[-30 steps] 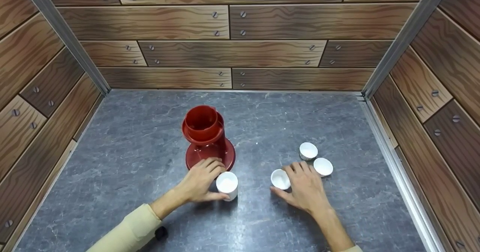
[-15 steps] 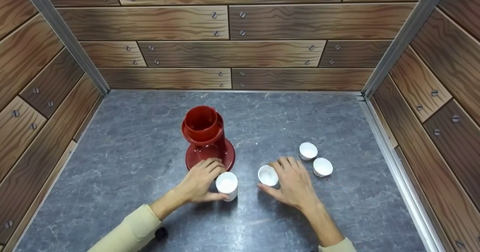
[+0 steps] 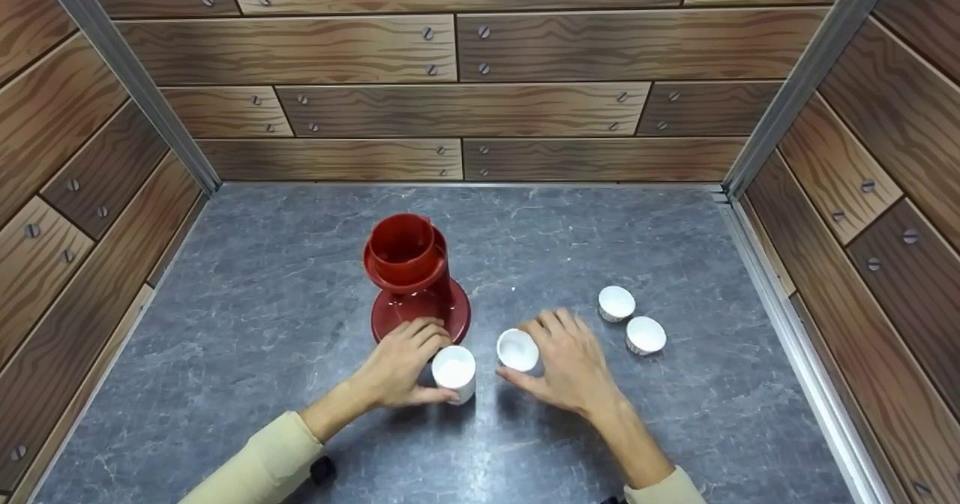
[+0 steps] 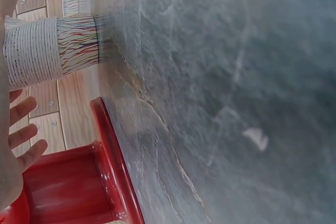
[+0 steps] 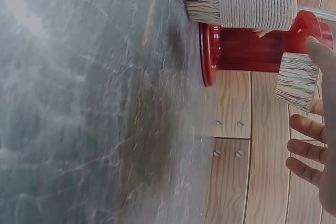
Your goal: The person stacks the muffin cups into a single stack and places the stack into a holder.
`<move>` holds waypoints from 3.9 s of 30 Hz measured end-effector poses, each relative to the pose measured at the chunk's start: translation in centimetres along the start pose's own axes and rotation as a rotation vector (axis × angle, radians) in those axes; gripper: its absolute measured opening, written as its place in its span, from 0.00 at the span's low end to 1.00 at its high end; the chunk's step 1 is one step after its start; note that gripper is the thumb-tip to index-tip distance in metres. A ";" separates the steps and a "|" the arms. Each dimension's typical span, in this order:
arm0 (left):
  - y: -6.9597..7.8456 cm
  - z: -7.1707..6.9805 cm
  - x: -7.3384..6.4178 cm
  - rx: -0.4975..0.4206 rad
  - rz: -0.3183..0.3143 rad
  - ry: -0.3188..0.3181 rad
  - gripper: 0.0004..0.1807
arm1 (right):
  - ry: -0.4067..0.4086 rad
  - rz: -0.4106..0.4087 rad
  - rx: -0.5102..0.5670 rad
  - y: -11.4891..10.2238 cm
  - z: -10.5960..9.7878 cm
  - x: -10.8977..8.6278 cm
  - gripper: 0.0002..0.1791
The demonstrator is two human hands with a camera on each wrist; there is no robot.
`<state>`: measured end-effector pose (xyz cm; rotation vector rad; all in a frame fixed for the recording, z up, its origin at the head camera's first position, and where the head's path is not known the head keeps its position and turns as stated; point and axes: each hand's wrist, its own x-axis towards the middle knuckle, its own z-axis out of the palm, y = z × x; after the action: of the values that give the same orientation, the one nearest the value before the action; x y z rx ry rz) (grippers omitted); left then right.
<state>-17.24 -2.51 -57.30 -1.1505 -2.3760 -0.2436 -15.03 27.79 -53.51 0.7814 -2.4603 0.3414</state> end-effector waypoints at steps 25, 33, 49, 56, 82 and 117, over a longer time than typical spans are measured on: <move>0.2 -0.3 0.0 -0.011 -0.019 -0.042 0.40 | 0.037 -0.032 0.106 -2.1 0.3 2.0 0.33; 0.0 -0.3 0.0 0.004 -0.008 -0.039 0.41 | 0.030 -0.055 0.131 -2.8 0.3 3.0 0.33; 0.1 -0.3 0.1 0.007 -0.004 -0.043 0.41 | 0.048 -0.102 0.170 -4.0 1.1 3.3 0.32; 0.1 -0.3 0.0 0.006 -0.011 -0.057 0.40 | 0.011 -0.112 0.154 -4.6 1.5 3.1 0.34; 0.2 -0.4 -0.1 0.025 -0.010 -0.033 0.42 | -0.053 -0.131 0.088 -5.6 2.0 3.3 0.32; -0.1 -0.6 0.0 0.036 -0.010 -0.067 0.42 | -0.075 -0.157 0.040 -5.7 3.0 3.7 0.34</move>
<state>-17.08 -2.77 -56.82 -1.1474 -2.4347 -0.1678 -15.40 20.37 -53.48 1.0142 -2.4479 0.3087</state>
